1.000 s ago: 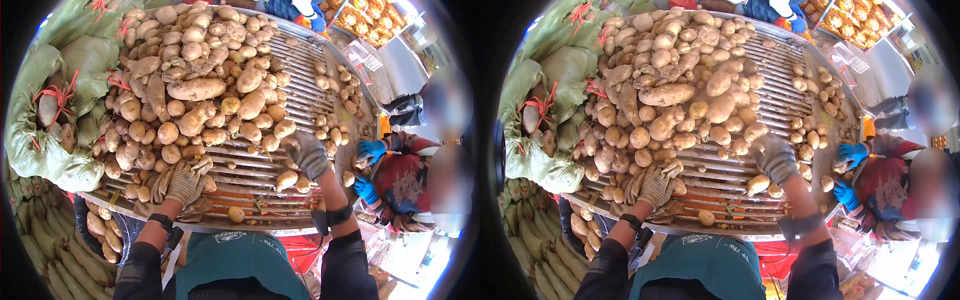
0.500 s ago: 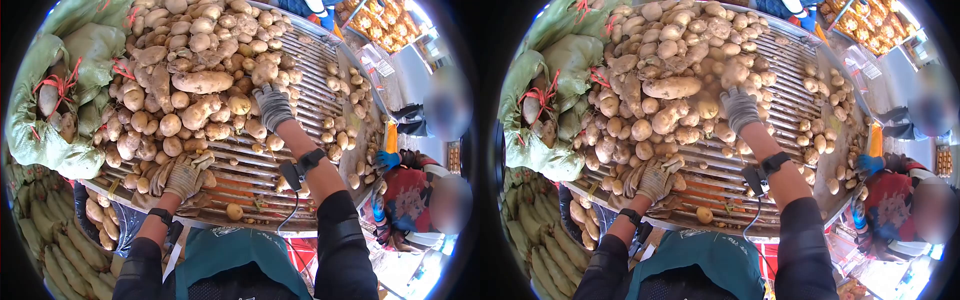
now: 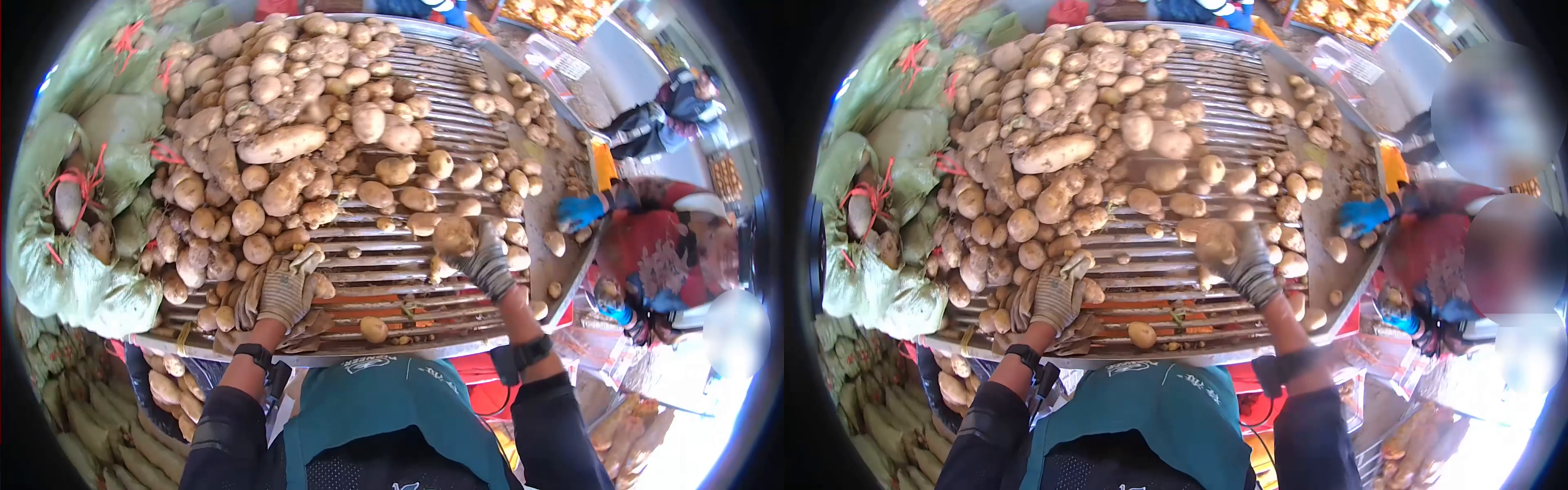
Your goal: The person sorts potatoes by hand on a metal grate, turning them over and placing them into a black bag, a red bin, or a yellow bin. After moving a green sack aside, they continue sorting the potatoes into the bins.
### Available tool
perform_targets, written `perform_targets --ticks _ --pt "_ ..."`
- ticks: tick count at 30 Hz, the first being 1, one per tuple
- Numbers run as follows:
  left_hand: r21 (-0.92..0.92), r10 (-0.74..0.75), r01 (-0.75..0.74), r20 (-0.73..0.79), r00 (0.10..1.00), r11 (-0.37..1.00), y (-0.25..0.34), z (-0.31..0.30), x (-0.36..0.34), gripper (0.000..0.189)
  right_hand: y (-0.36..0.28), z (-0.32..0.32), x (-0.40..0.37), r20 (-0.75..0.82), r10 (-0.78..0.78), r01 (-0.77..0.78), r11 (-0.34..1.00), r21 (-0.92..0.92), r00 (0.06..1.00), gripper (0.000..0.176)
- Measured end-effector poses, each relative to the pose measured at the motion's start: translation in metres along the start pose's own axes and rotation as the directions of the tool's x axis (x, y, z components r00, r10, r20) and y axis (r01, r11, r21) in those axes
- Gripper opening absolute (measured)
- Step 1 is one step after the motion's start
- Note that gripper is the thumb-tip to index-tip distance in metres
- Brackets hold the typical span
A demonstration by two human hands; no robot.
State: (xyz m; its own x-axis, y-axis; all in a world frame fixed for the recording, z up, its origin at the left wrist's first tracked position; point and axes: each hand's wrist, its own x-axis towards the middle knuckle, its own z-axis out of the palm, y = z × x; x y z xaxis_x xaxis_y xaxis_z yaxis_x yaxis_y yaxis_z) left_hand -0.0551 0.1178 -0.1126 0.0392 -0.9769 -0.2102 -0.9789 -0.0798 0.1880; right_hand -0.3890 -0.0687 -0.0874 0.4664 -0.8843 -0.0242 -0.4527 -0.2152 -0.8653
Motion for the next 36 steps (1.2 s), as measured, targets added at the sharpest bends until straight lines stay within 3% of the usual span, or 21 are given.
perform_targets --ticks 1,3,5,7,10,12,13,14,16,18,20,21,22,24,25,27,30,32,34,35,36 --pt "0.03 0.03 -0.027 -0.083 0.996 0.999 0.001 0.002 0.0 0.047 -0.018 0.001 -0.022 0.038 0.177 -0.18 0.929 0.323 0.983 0.082" --pt "0.009 0.099 -0.1 -0.205 0.974 0.995 0.003 -0.001 -0.001 0.048 -0.004 0.013 -0.062 0.043 0.146 -0.146 0.828 0.541 0.988 0.083" --pt "0.006 0.088 -0.089 -0.159 0.983 0.996 0.007 -0.009 0.0 0.049 -0.016 0.03 -0.09 0.085 0.168 -0.174 0.636 0.752 0.982 0.083" --pt "0.011 0.071 -0.071 -0.11 0.991 0.997 0.01 -0.012 -0.005 0.049 -0.057 0.028 -0.107 0.131 0.149 -0.194 0.595 0.78 0.98 0.081" --pt "-0.063 0.089 -0.102 -0.182 0.979 0.993 0.007 -0.005 -0.006 0.049 -0.087 0.033 -0.123 0.104 0.103 -0.145 0.587 0.796 0.989 0.08" --pt "-0.251 0.023 -0.219 -0.606 0.795 0.943 0.022 0.003 -0.008 0.053 -0.099 0.042 -0.13 0.081 0.107 -0.129 0.591 0.796 0.991 0.079" --pt "-0.555 -0.015 -0.385 -0.583 0.812 0.737 0.034 0.007 -0.01 0.065 -0.106 0.05 -0.133 0.067 0.165 -0.148 0.55 0.822 0.984 0.073" --pt "-0.866 -0.052 -0.295 -0.343 0.938 0.403 0.054 -0.001 -0.018 0.071 -0.116 0.054 -0.134 0.061 0.167 -0.144 0.547 0.825 0.984 0.073" --pt "-0.996 0.014 -0.086 -0.085 0.996 0.015 0.078 -0.031 -0.036 0.077 -0.137 0.06 -0.132 0.163 0.203 -0.249 0.538 0.805 0.965 0.064" --pt "-0.934 0.436 0.236 0.1 0.894 -0.269 0.08 -0.061 -0.041 0.087 -0.149 0.069 -0.134 0.199 0.254 -0.316 0.604 0.732 0.947 0.054" --pt "-0.921 0.503 0.293 0.131 0.855 -0.257 0.078 -0.09 -0.052 0.091 -0.155 0.075 -0.129 0.163 0.156 -0.208 0.899 0.384 0.974 0.056" --pt "-0.902 0.568 0.351 0.156 0.808 -0.251 0.075 -0.097 -0.056 0.096 -0.164 0.073 -0.128 0.176 0.018 -0.076 0.942 0.327 0.984 0.051" --pt "-0.9 0.573 0.364 0.172 0.802 -0.239 0.068 -0.098 -0.058 0.096 -0.152 0.079 -0.123 0.176 -0.143 0.123 0.985 0.12 0.974 0.046" --pt "-0.918 0.637 0.392 0.264 0.724 -0.065 0.056 -0.105 -0.06 0.106 -0.149 0.094 -0.119 0.172 -0.304 0.293 0.952 0.087 0.937 0.037" --pt "-0.878 0.611 0.469 0.321 0.724 -0.094 0.056 -0.111 -0.063 0.111 -0.141 0.104 -0.116 0.156 -0.443 0.443 0.896 0.033 0.883 0.022" --pt "-0.872 0.623 0.487 0.36 0.695 -0.039 0.043 -0.118 -0.061 0.11 -0.151 0.107 -0.11 0.041 -0.724 0.725 0.687 -0.048 0.688 0.04" --pt "-0.896 0.63 0.432 0.395 0.668 0.103 0.032 -0.128 -0.057 0.111 -0.145 0.121 -0.11 0.024 -0.76 0.756 0.643 -0.12 0.65 0.052" --pt "-0.86 0.656 0.508 0.358 0.664 -0.045 0.027 -0.12 -0.056 0.113 -0.135 0.134 -0.115 -0.003 -0.76 0.748 0.64 -0.173 0.65 0.053" --pt "-0.908 0.667 0.415 0.346 0.66 0.06 0.021 -0.113 -0.043 0.114 -0.128 0.147 -0.124 -0.008 -0.628 0.621 0.771 -0.143 0.778 0.057" --pt "-0.941 0.667 0.31 0.32 0.673 0.139 0.019 -0.11 -0.041 0.115 -0.131 0.149 -0.118 -0.139 -0.664 0.651 0.748 -0.128 0.735 0.027" --pt "-0.939 0.672 0.312 0.323 0.666 0.142 0.02 -0.11 -0.042 0.115 -0.142 0.142 -0.122 -0.144 -0.659 0.645 0.752 -0.133 0.738 0.027"
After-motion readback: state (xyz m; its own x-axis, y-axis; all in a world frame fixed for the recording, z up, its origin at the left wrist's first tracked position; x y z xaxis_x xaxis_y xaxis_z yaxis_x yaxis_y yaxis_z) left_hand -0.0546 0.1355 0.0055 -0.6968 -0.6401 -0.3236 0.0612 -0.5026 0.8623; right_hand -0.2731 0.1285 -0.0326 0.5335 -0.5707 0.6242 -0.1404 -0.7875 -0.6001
